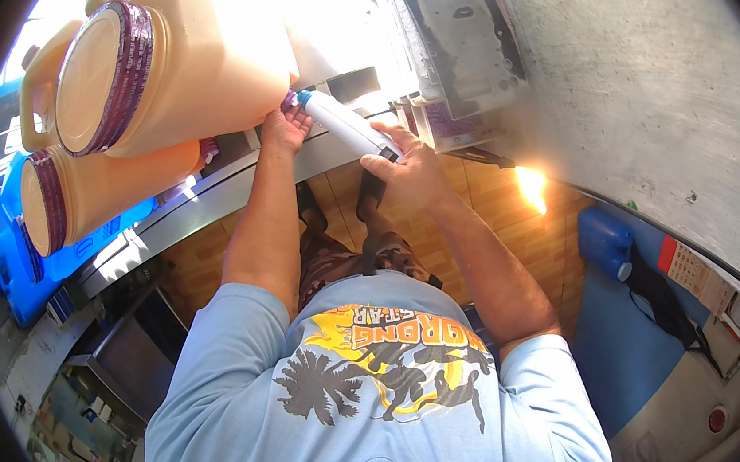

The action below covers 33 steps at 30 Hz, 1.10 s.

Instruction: The person uses a handheld electric pump to fill several large plastic jugs with liquid from a tap. After filling, the person moves the jugs to the floor and then rinses a large transparent bottle under running water in a sink.

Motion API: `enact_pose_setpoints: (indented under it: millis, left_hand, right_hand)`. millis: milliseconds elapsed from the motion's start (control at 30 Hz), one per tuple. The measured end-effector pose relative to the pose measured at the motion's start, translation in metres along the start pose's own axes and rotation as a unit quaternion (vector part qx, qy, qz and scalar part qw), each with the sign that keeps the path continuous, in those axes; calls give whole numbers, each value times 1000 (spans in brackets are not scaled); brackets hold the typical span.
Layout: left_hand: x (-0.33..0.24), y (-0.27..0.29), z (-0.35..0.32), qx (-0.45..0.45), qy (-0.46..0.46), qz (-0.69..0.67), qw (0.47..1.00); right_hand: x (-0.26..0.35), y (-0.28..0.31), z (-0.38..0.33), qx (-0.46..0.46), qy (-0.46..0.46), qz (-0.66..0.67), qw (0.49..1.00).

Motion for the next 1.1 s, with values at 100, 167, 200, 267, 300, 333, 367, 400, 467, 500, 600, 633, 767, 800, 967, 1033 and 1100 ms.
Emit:
enact_pose_setpoints:
  millis: [100, 167, 200, 267, 300, 333, 367, 400, 467, 500, 600, 633, 767, 800, 967, 1033, 1100]
  left_hand:
    - [-2, 1, 0, 9, 2, 12, 1000]
    - [-3, 2, -1, 7, 3, 21, 1000]
    - [-4, 2, -1, 5, 4, 25, 1000]
    - [-6, 0, -4, 0, 7, 33, 999]
    - [-7, -1, -5, -3, 9, 37, 999]
    - [-8, -1, -7, -9, 14, 43, 999]
    - [-9, -3, -9, -2, 15, 47, 999]
    - [-11, -4, -10, 3, 18, 53, 998]
    - [-13, -6, -13, 11, 27, 68, 997]
    - [-15, -6, -14, 13, 32, 77, 996]
    - [-17, -4, -15, 15, 36, 91, 995]
    - [-17, -4, -15, 16, 41, 92, 995]
    - [-17, -2, -11, 30, 25, 95, 995]
    - [-17, -2, -10, 36, 22, 88, 995]
    - [-16, -1, -7, 54, 13, 50, 997]
    - [-14, -1, -6, 63, 28, 44, 997]
    - [-10, 1, -6, 70, 48, 42, 995]
  right_hand:
    - [-3, 2, -1, -40, 12, -30, 999]
    - [-10, -3, -1, -26, 4, -18, 999]
    - [-15, -6, -2, -21, -10, -13, 1000]
    - [-20, -12, -4, -25, 15, -20, 999]
    - [-23, -15, -6, -28, 16, -27, 999]
    - [-25, -18, -7, -30, 23, -25, 999]
    - [-26, -20, -8, -33, 25, -23, 999]
    - [-27, -22, -10, -36, 28, -21, 999]
    - [-26, -25, -11, -42, 37, -31, 998]
    - [-25, -27, -12, -43, 37, -37, 998]
    - [-18, -30, -14, -51, 46, -57, 996]
    - [-15, -33, -16, -46, 57, -63, 995]
    - [-14, -41, -22, -38, 29, -91, 995]
    - [-15, -43, -23, -43, 21, -104, 993]
    - [-4, -55, -31, -99, 177, -193, 960]
    - [-6, -61, -34, -110, 184, -225, 950]
    - [-12, -68, -37, -116, 156, -240, 951]
Point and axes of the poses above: each hand's wrist, its own z-axis towards the middle knuckle, its own y-axis out of the back of the hand, x = y × z, the point moved 6 cm from there along z, towards the middle knuckle, and after that the axes turned 11 degrees about -y, right-handed, at the moved point
